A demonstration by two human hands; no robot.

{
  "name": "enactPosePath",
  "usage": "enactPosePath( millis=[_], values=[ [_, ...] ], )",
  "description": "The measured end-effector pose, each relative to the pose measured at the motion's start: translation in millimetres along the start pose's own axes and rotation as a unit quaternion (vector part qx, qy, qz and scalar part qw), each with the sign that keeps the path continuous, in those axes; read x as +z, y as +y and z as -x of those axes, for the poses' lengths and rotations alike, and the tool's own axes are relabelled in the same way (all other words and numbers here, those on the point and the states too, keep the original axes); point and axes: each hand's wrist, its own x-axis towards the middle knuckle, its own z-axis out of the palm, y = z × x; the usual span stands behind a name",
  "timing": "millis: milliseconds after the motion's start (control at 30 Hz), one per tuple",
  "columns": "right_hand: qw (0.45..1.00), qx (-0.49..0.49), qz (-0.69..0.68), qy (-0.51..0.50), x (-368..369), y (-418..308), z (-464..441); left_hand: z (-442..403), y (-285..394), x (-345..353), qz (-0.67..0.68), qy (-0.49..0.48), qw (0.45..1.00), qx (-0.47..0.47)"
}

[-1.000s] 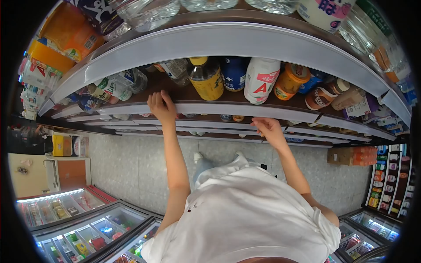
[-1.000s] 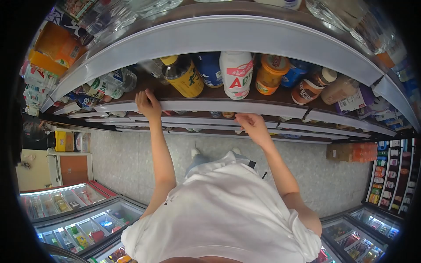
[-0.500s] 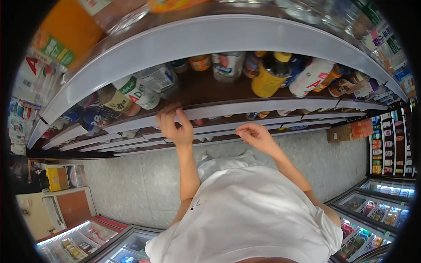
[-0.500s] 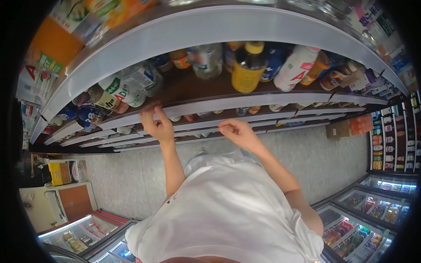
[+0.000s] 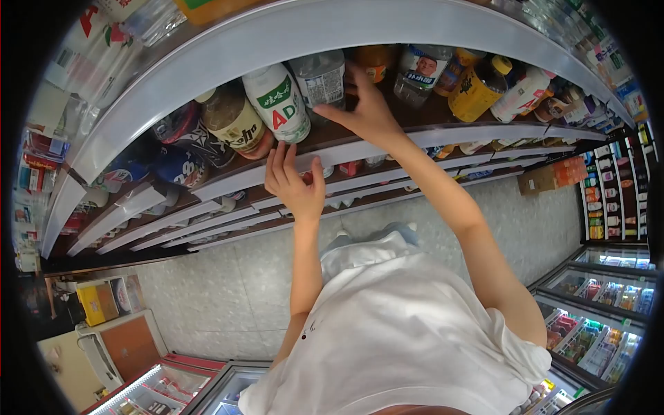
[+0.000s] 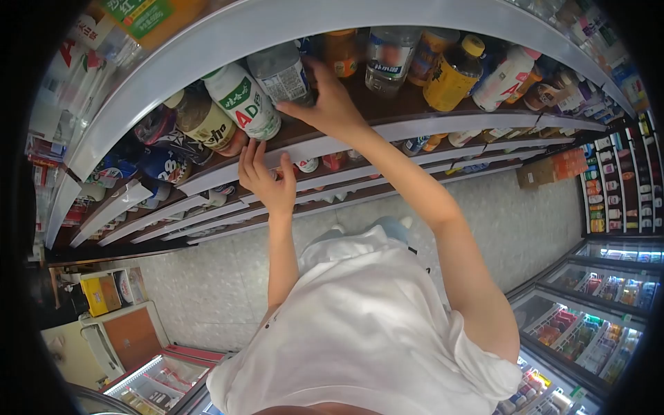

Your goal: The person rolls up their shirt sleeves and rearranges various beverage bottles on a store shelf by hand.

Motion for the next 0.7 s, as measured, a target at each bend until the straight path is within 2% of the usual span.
enactPosePath(
  millis=[167, 267, 300, 367, 433, 533, 633, 700],
  values=[
    [0.998, 0.048, -0.034, -0.024, 9, -3, -8, 2, -12, 4, -0.022, 0.003, 0.999, 0.026],
    [0.996, 0.074, 0.025, -0.031, -1, -10, -1, 5, -11, 14, -0.018, 0.039, 0.999, 0.026],
    [0.997, 0.073, 0.029, -0.025, -6, -13, 3, 5, -12, 18, -0.023, 0.060, 0.998, 0.025],
    [0.987, 0.103, 0.120, -0.004, -19, -23, 15, 5, -16, 21, -0.023, 0.069, 0.997, 0.039],
    [0.986, 0.118, 0.118, 0.008, -33, -16, 27, 7, -19, 22, -0.032, 0.079, 0.995, 0.052],
    [0.971, 0.129, 0.190, 0.069, -58, -7, 38, 10, -20, 25, -0.023, 0.076, 0.996, 0.049],
    [0.978, 0.119, 0.147, 0.086, -78, -2, 39, 10, -18, 27, -0.024, 0.083, 0.995, 0.042],
    [0.975, 0.113, 0.165, 0.101, -77, -2, 43, 10, -18, 28, -0.025, 0.086, 0.995, 0.042]
  ],
)
